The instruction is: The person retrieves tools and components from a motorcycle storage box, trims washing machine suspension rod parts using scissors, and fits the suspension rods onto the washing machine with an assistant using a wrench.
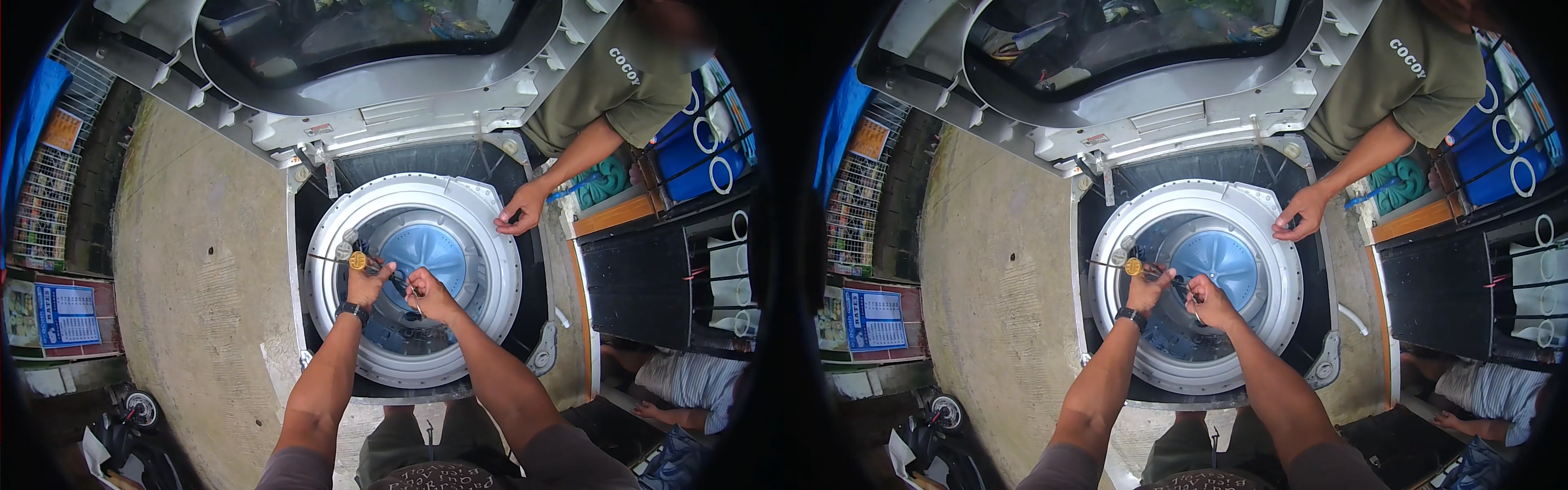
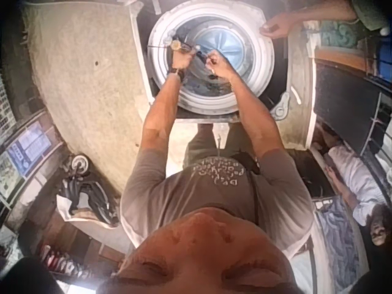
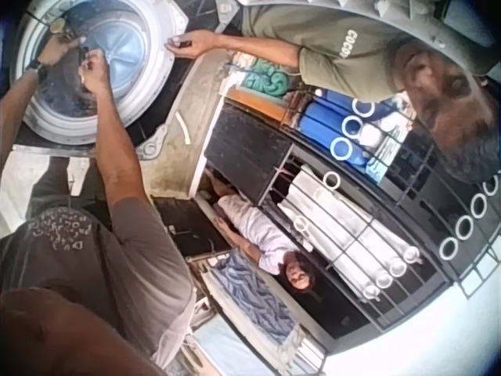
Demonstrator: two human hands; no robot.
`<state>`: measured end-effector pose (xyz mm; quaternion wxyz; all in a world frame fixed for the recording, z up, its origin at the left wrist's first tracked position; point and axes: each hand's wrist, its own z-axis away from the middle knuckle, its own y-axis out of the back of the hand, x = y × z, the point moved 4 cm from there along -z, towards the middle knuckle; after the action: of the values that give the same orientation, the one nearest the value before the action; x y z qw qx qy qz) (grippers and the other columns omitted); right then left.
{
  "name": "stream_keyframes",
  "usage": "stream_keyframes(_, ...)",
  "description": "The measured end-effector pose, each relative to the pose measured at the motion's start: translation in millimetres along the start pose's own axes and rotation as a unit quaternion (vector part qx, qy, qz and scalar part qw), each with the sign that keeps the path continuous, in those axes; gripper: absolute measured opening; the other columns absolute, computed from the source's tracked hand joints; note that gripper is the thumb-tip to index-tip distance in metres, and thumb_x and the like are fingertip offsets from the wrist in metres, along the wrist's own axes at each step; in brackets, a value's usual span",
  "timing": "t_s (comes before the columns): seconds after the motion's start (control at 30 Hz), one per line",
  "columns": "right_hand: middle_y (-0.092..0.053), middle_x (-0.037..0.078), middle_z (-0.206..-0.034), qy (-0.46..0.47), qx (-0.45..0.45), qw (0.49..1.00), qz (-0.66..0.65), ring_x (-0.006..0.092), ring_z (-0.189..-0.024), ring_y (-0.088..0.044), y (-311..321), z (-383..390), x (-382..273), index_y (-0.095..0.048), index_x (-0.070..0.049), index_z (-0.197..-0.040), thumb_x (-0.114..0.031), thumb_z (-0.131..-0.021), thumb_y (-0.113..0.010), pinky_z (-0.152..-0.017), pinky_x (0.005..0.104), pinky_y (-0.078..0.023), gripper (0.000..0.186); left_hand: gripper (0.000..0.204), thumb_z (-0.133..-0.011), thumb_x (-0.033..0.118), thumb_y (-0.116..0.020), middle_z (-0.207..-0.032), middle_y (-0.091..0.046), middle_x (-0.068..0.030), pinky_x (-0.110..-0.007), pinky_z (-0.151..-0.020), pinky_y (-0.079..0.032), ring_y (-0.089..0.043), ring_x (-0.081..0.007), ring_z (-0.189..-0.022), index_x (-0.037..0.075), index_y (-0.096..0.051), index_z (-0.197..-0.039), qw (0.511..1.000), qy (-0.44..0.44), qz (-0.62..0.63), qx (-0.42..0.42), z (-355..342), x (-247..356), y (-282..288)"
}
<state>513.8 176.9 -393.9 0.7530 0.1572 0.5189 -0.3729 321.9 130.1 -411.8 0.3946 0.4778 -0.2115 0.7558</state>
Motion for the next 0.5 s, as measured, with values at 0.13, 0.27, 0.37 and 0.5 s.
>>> stream_keyframes(0.13,-0.063,0.004,-0.094,0.013,0.005,1.000,0.009,0.0117,-0.087,-0.062,1,-1,-5,-0.052,-0.003,-0.115,0.005,-0.083,-0.071,-0.080,0.0275,-0.051,0.038,0.035,-0.085,0.015,-0.086,-0.083,-0.070,-0.0067,-0.031,-0.074,-0.056,-0.070,-0.0177,-0.082,0.001,-0.065,-0.110,0.978,-0.136,-0.133,-0.091,4,16,3)
stream_keyframes(0.27,-0.062,0.004,-0.093,0.006,-0.003,1.000,0.011,0.0122,-0.087,-0.062,-9,6,6,-0.051,-0.003,-0.113,0.007,-0.082,-0.071,-0.081,0.0278,-0.051,0.037,0.036,-0.086,0.017,-0.085,-0.090,-0.075,-0.0103,-0.035,-0.079,-0.057,-0.073,-0.0186,-0.086,0.003,-0.068,-0.114,0.966,-0.091,-0.213,-0.115,5,29,2)
stream_keyframes(0.37,-0.062,0.005,-0.091,0.061,-0.013,0.996,0.059,0.0150,-0.085,-0.062,-24,9,7,-0.051,-0.003,-0.110,0.007,-0.082,-0.070,-0.080,0.0295,-0.051,0.035,0.034,-0.086,0.024,-0.085,-0.090,-0.077,-0.0133,-0.037,-0.079,-0.057,-0.075,-0.0229,-0.085,0.002,-0.070,-0.108,0.959,-0.116,-0.244,-0.083,5,33,-1)
stream_keyframes(0.5,-0.066,0.006,-0.089,0.048,-0.024,0.990,0.127,0.0168,-0.085,-0.065,-31,1,18,-0.054,-0.004,-0.110,0.003,-0.082,-0.071,-0.081,0.0324,-0.053,0.033,0.039,-0.085,0.035,-0.086,-0.087,-0.076,-0.0175,-0.040,-0.075,-0.057,-0.075,-0.0322,-0.081,0.000,-0.069,-0.094,0.949,-0.107,-0.298,-0.002,3,31,-10)
